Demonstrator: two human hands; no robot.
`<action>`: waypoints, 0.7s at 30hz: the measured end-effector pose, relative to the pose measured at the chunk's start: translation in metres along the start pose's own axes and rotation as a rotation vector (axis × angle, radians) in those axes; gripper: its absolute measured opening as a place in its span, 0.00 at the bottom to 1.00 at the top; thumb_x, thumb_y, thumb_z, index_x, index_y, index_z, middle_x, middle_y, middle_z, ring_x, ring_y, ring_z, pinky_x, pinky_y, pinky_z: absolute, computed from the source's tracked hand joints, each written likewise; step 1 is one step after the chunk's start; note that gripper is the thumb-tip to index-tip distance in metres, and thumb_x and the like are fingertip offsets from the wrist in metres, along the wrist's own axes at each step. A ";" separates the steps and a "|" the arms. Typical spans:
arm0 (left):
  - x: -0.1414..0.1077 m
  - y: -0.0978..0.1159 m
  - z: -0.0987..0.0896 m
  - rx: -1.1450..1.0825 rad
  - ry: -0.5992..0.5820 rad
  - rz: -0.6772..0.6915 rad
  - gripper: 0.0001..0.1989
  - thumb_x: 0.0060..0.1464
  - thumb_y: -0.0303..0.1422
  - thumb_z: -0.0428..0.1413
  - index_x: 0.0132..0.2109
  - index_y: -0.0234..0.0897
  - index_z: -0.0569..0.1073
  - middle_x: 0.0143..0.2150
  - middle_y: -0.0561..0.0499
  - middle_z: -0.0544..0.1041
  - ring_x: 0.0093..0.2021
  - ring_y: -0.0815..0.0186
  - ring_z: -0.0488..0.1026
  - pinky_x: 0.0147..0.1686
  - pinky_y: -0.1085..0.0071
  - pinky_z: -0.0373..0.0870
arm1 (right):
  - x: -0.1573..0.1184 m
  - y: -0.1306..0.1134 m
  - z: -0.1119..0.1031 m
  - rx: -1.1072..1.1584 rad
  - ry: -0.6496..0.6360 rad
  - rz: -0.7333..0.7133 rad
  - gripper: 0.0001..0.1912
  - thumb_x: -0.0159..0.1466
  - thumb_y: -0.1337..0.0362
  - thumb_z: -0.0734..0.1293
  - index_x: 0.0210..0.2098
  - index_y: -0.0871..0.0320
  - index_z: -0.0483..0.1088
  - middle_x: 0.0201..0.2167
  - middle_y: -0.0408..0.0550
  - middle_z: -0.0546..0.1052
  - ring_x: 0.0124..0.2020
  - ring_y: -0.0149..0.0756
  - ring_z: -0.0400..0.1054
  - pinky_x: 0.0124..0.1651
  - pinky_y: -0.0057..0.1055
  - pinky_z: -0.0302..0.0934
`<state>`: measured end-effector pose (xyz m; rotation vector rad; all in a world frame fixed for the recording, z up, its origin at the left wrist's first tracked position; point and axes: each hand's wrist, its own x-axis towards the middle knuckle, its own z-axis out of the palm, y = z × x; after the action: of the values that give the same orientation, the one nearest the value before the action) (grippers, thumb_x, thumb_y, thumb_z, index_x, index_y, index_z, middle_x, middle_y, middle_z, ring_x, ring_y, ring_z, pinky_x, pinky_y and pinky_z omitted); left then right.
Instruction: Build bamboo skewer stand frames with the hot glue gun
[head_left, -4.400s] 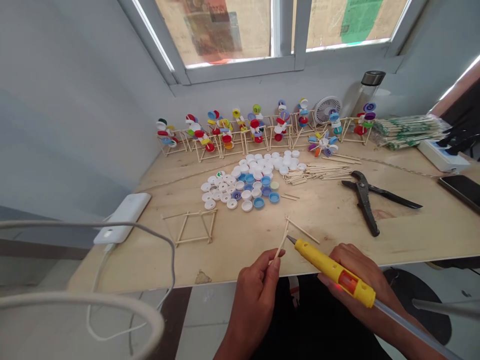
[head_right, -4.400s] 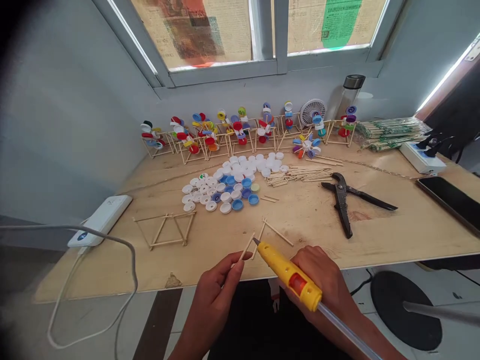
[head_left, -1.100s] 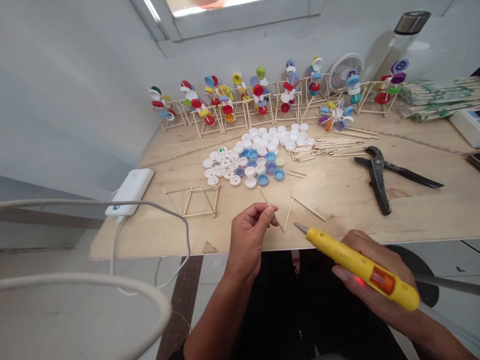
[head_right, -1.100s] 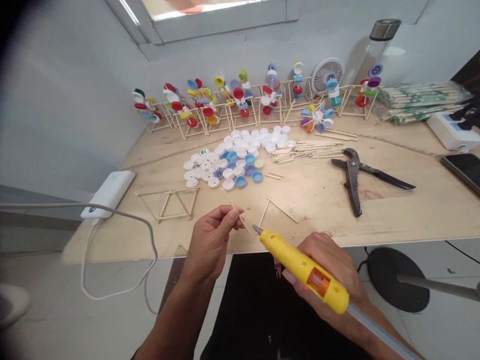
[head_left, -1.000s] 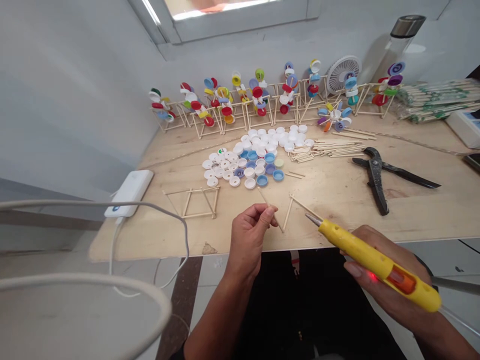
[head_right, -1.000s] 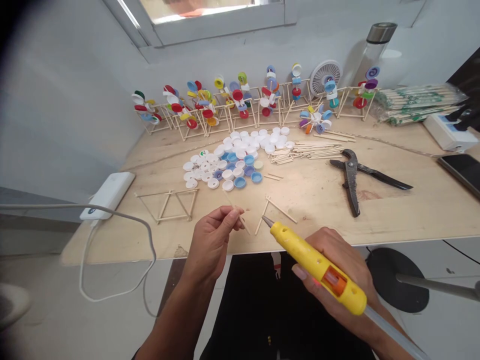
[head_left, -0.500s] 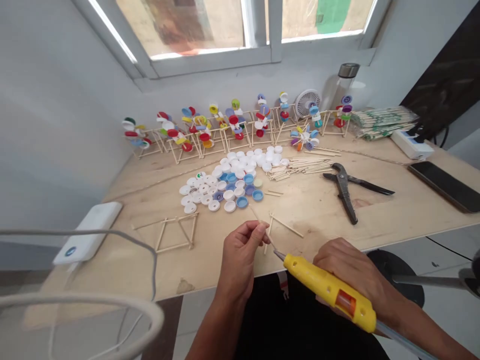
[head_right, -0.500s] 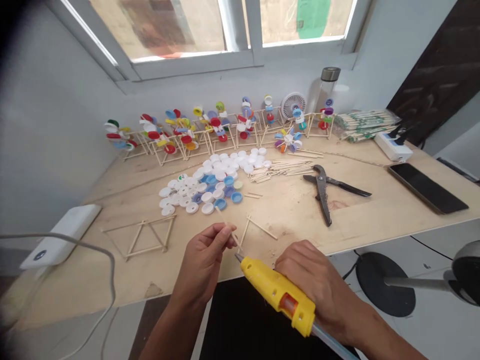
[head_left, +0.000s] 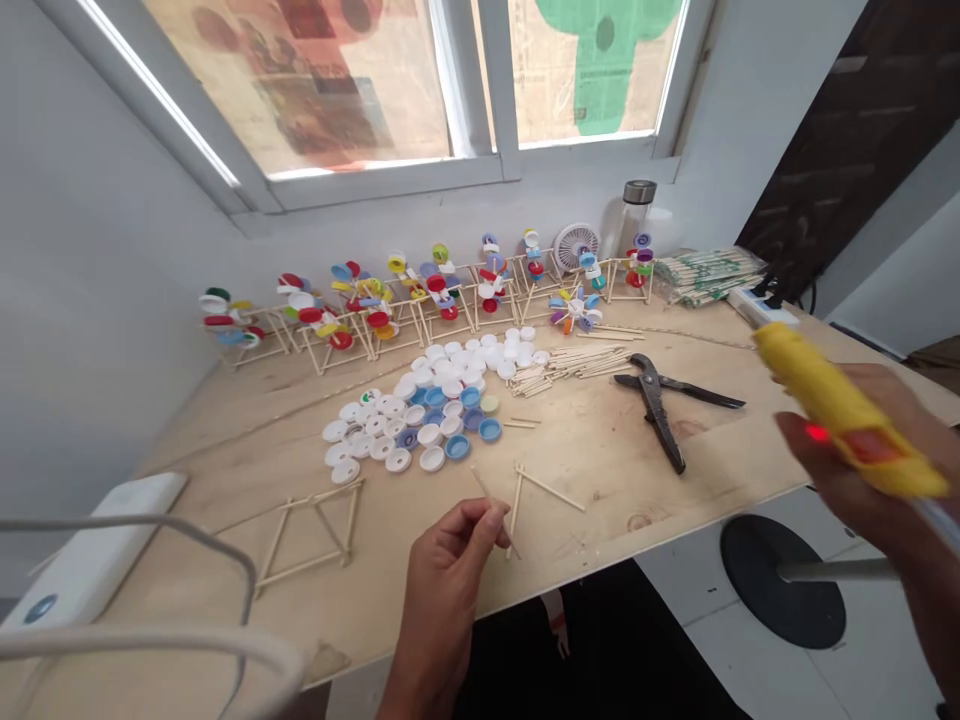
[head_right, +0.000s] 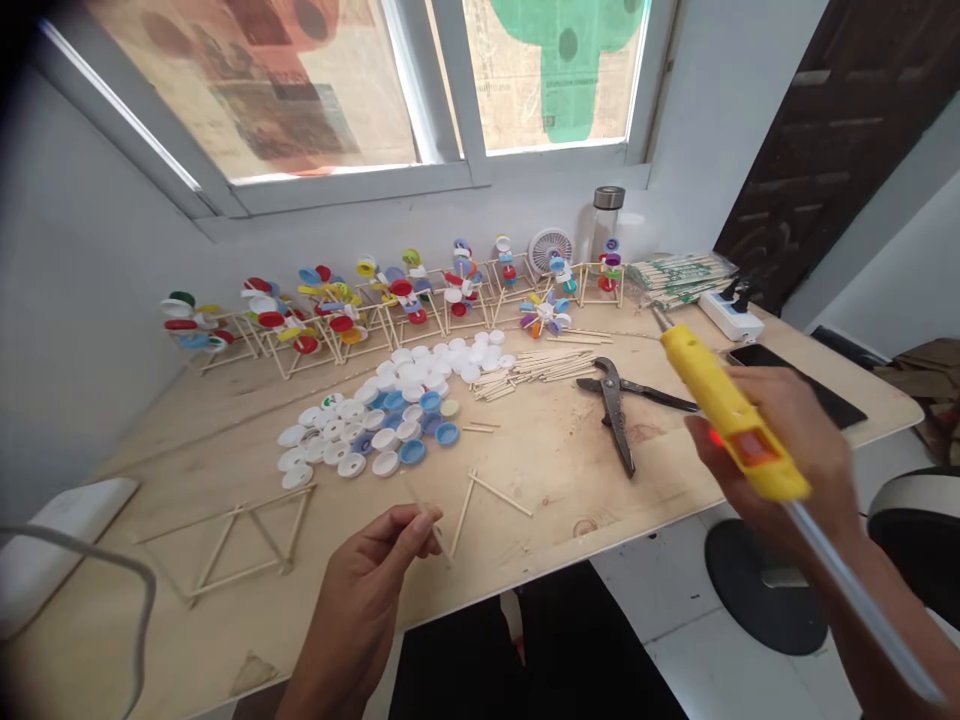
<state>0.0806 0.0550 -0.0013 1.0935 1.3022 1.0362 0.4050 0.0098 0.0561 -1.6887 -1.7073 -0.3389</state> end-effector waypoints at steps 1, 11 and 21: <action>-0.001 0.000 -0.001 -0.002 0.003 -0.002 0.13 0.45 0.42 0.61 0.25 0.36 0.73 0.22 0.54 0.68 0.29 0.67 0.64 0.34 0.73 0.61 | 0.002 0.009 0.012 -0.098 0.041 -0.084 0.13 0.63 0.55 0.62 0.44 0.55 0.64 0.41 0.56 0.71 0.45 0.49 0.66 0.44 0.42 0.57; -0.017 0.007 -0.014 -0.184 -0.052 -0.188 0.13 0.43 0.41 0.63 0.27 0.35 0.74 0.24 0.52 0.70 0.28 0.68 0.64 0.33 0.73 0.62 | -0.002 0.069 0.073 -0.432 -0.206 -0.242 0.10 0.66 0.64 0.53 0.38 0.59 0.63 0.33 0.56 0.73 0.35 0.47 0.66 0.37 0.39 0.54; -0.032 -0.001 -0.026 -0.211 -0.235 -0.301 0.14 0.45 0.40 0.62 0.25 0.35 0.70 0.22 0.54 0.69 0.26 0.71 0.63 0.29 0.75 0.60 | 0.010 0.063 0.083 -0.564 -0.331 -0.263 0.06 0.59 0.64 0.60 0.34 0.60 0.66 0.30 0.56 0.73 0.34 0.47 0.64 0.37 0.38 0.51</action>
<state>0.0541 0.0244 0.0043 0.8029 1.1001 0.7747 0.4420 0.0770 -0.0152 -1.9952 -2.2366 -0.7559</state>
